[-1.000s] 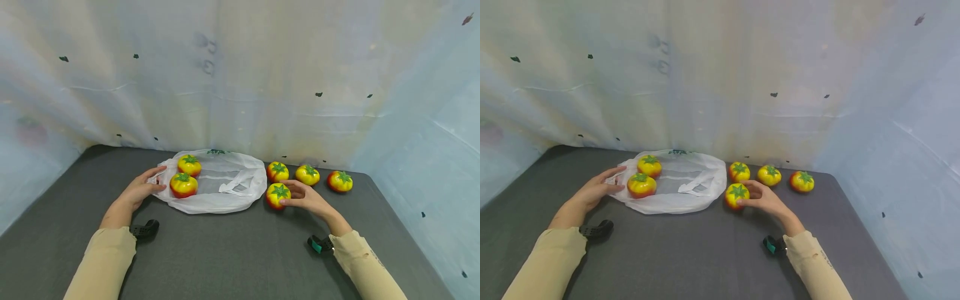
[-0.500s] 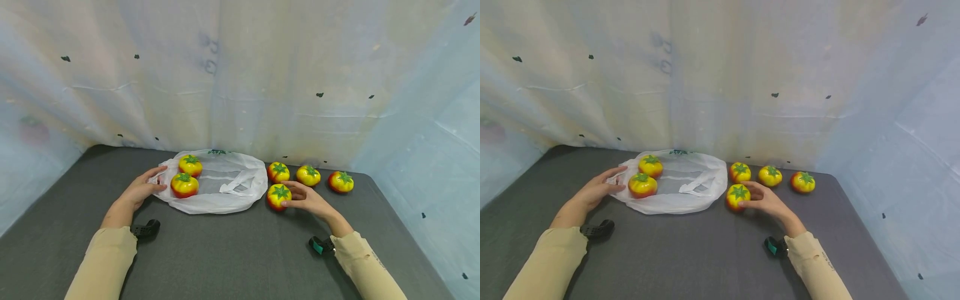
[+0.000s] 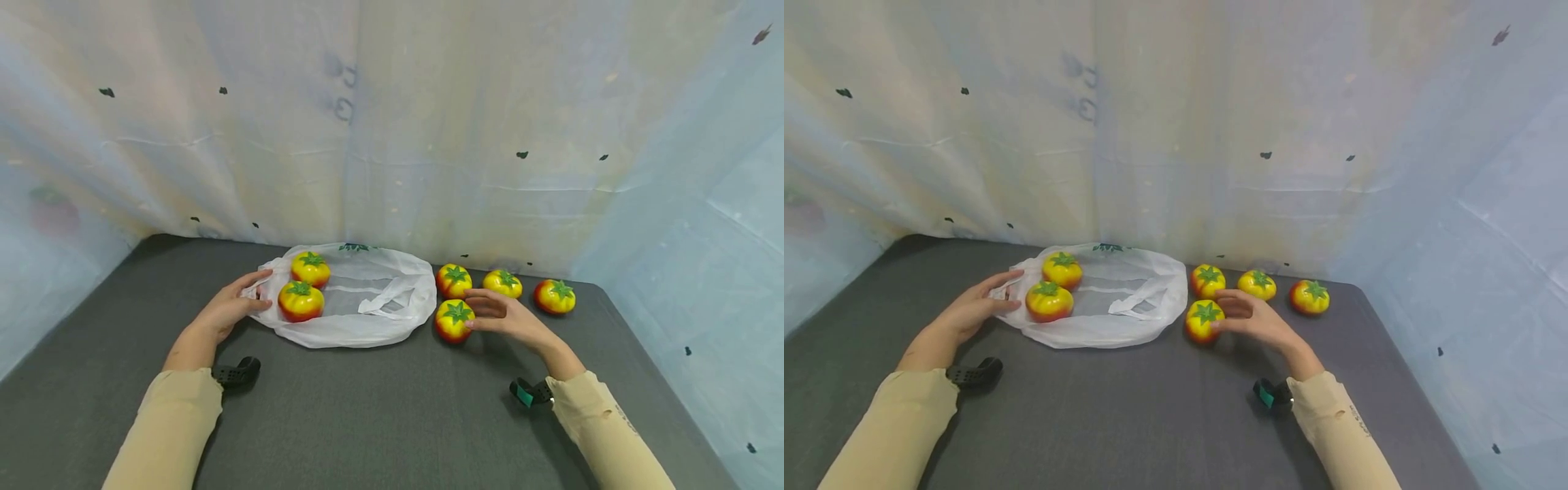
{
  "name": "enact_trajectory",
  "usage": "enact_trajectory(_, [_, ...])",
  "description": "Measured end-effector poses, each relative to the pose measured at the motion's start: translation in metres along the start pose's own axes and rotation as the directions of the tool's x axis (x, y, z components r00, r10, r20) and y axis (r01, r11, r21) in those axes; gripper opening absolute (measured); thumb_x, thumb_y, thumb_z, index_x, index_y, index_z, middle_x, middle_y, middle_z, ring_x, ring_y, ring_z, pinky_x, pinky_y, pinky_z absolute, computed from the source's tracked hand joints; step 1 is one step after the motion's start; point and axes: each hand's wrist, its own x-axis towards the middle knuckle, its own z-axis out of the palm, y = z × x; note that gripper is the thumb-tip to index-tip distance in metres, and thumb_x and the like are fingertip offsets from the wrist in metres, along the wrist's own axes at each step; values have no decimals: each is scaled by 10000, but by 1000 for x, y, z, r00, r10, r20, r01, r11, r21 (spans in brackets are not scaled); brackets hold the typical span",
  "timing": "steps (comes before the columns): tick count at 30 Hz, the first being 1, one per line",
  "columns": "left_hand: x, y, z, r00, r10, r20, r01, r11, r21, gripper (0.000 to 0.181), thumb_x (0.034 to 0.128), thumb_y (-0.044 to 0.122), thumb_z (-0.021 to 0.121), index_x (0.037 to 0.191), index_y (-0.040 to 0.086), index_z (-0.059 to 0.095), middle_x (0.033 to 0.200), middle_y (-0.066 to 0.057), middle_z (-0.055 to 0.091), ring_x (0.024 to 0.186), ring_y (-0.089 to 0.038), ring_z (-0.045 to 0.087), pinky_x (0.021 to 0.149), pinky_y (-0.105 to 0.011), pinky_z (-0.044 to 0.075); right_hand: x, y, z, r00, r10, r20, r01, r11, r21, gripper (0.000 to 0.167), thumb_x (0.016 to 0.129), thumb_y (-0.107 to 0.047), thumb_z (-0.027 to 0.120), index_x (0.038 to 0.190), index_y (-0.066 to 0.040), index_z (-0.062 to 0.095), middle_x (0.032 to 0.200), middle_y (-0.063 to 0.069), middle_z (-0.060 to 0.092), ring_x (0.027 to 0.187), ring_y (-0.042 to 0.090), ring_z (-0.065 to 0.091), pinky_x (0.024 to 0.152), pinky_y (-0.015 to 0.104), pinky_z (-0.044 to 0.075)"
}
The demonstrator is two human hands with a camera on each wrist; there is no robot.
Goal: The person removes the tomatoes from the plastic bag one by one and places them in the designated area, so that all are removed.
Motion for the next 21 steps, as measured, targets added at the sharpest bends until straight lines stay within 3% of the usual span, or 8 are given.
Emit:
enact_trajectory(10, [0, 1, 0, 1000, -3, -3, 3, 1000, 2, 768, 917, 144, 602, 1547, 204, 167, 1604, -167, -108, 1451, -441, -71, 1107, -691, 54, 5, -23, -7, 999, 8, -35, -9, 1000, -18, 667, 890, -298, 678, 1458, -112, 384, 1454, 149, 459, 1344, 328, 431, 1063, 542, 380])
enact_trajectory(21, [-1, 1, 0, 1000, -18, -2, 18, 1000, -7, 764, 914, 127, 595, 1546, 197, 172, 1604, -171, -97, 1452, -440, -62, 1108, -690, 54, 21, -54, 6, 994, -105, -9, 105, 994, 3, 628, 890, -250, 679, 1442, -111, 415, 1453, 164, 451, 1333, 360, 431, 1022, 488, 444])
